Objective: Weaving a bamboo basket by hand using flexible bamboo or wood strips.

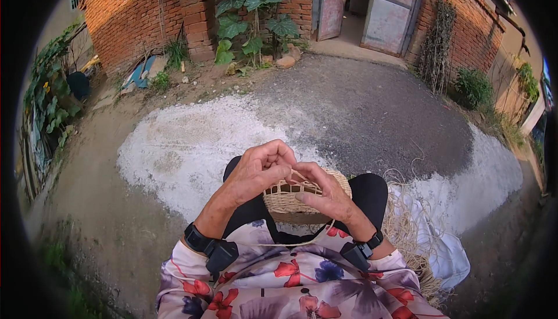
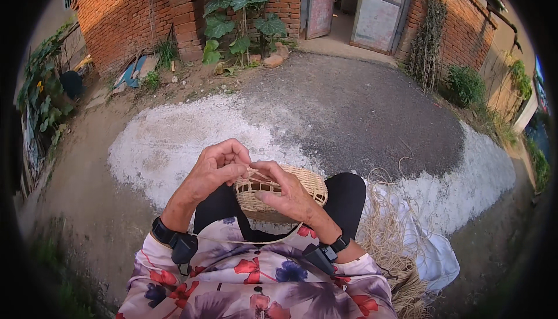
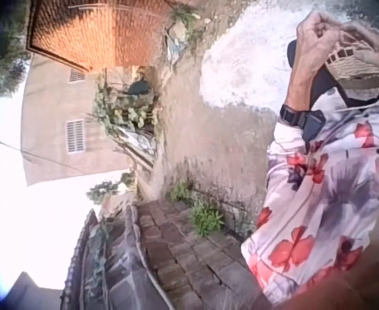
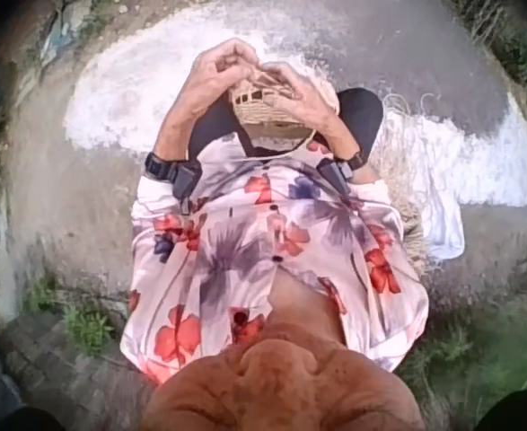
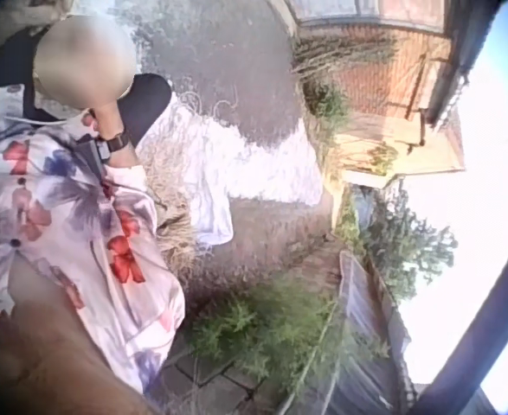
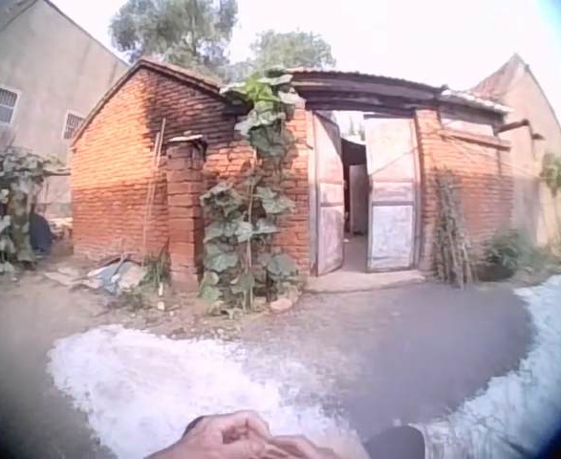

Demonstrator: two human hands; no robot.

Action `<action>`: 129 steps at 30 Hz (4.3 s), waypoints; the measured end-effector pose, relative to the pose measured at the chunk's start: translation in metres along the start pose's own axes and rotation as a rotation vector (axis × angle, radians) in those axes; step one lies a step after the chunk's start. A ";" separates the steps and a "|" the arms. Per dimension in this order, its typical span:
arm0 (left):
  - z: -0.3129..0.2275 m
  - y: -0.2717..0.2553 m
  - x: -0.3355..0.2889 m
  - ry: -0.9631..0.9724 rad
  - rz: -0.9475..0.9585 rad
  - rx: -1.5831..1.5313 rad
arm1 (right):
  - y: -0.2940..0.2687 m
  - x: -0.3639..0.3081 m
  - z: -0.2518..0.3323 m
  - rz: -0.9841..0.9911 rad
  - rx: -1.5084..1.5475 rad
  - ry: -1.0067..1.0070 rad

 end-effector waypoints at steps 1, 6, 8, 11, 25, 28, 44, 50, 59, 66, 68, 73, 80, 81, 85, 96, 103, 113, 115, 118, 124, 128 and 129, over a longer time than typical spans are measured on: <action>0.003 0.000 0.004 0.041 0.000 -0.001 | 0.002 0.003 -0.009 -0.003 0.159 0.055; 0.031 0.008 0.008 0.025 -0.050 -0.311 | -0.003 -0.002 -0.003 -0.192 0.246 0.026; 0.044 0.016 0.011 0.018 -0.067 -0.453 | -0.005 -0.008 0.011 -0.268 -0.411 -0.250; 0.066 0.027 0.010 -0.063 -0.058 -0.427 | -0.009 -0.017 0.008 -0.322 -0.506 -0.203; 0.121 0.053 0.003 0.179 -0.186 0.798 | -0.007 -0.015 -0.060 -0.133 -1.013 0.075; 0.119 0.053 -0.003 0.182 -0.177 0.794 | -0.006 -0.017 -0.073 -0.245 -0.824 0.165; 0.130 0.054 -0.008 0.218 -0.252 0.640 | -0.012 -0.024 -0.085 -0.229 0.395 0.790; 0.135 0.053 0.000 0.193 -0.219 0.609 | -0.007 -0.029 -0.088 -0.424 0.671 0.684; 0.093 0.054 0.010 0.282 0.027 1.113 | -0.002 -0.035 -0.071 -0.466 0.701 0.671; 0.092 0.059 0.020 0.323 0.005 1.175 | -0.013 -0.042 -0.056 -0.366 0.427 0.626; 0.085 0.038 0.012 0.339 -0.043 1.100 | -0.035 -0.040 -0.017 -0.460 -0.336 -0.047; 0.096 -0.001 -0.001 -0.019 -0.110 0.198 | -0.075 -0.065 -0.022 -0.664 -0.035 0.163; 0.100 0.004 -0.011 0.000 -0.076 -0.725 | -0.076 -0.087 -0.067 -0.658 0.139 0.238; 0.111 -0.006 -0.017 -0.036 -0.093 -0.703 | -0.080 -0.092 -0.068 -0.678 0.147 0.255; 0.131 -0.016 -0.041 -0.024 -0.345 0.756 | -0.097 -0.107 -0.077 -0.745 0.167 0.297; 0.142 -0.053 -0.049 -0.095 -0.557 0.383 | -0.109 -0.122 -0.091 -0.794 0.114 0.297; 0.120 -0.121 -0.064 -0.035 -0.876 0.077 | -0.115 -0.127 -0.096 -0.792 0.182 0.247; 0.192 -0.326 -0.231 -0.496 -1.152 1.401 | -0.101 -0.123 -0.089 -0.726 0.092 0.194; 0.205 -0.327 -0.253 -0.765 -0.874 1.580 | -0.088 -0.110 -0.072 -0.553 -0.188 0.025; 0.212 -0.282 -0.229 -0.456 -0.460 1.712 | -0.071 -0.100 -0.067 -0.474 -0.276 0.020; 0.117 -0.075 -0.070 -0.269 -0.186 0.801 | -0.062 -0.094 -0.065 -0.446 -0.473 -0.016; 0.109 -0.006 -0.038 0.076 -0.038 0.834 | -0.040 -0.073 -0.043 -0.371 -0.559 -0.110; 0.103 0.004 -0.034 0.021 -0.009 0.825 | -0.035 -0.065 -0.041 -0.342 -0.616 -0.161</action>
Point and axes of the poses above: each hand's wrist, its own x-axis towards the middle knuckle, its own y-axis out of the palm, z = x × y, the point moved 4 cm from there along x, towards the middle knuckle, and after that the axes turned 14 degrees about x, right-handed, at the moved point
